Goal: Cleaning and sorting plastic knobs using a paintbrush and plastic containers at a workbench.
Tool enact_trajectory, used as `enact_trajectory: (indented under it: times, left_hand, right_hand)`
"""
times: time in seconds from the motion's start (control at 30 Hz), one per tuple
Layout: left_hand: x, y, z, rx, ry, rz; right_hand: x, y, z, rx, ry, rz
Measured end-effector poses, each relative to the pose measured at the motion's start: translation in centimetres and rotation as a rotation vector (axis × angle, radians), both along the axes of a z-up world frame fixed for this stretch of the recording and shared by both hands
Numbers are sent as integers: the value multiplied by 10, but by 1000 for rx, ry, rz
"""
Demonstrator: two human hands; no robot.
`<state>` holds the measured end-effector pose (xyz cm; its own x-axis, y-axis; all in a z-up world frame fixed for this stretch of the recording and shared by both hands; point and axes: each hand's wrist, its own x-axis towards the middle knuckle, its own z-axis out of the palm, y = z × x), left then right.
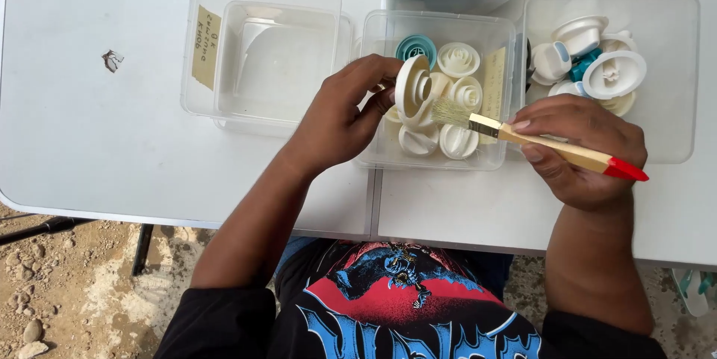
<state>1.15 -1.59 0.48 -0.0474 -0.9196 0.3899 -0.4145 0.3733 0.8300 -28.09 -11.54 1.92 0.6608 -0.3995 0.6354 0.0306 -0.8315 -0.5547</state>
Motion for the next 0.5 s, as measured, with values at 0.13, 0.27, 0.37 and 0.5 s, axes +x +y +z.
enact_trajectory:
  times: [0.13,0.27,0.37,0.5]
  left_hand:
    - [10,-17,13,-46,-29,-57]
    - [20,-29,28,-65,-64,-117]
    - [27,-34,33,-65,-68,-171]
    - [37,-41,31,-102,-46,-150]
  right_hand:
    - [0,-24,11,-43,24,21]
    - [5,-31,55,-12,218,43]
    - [-10,-42,72,33,522,-45]
    - [-83,-83,18,276,661,-238]
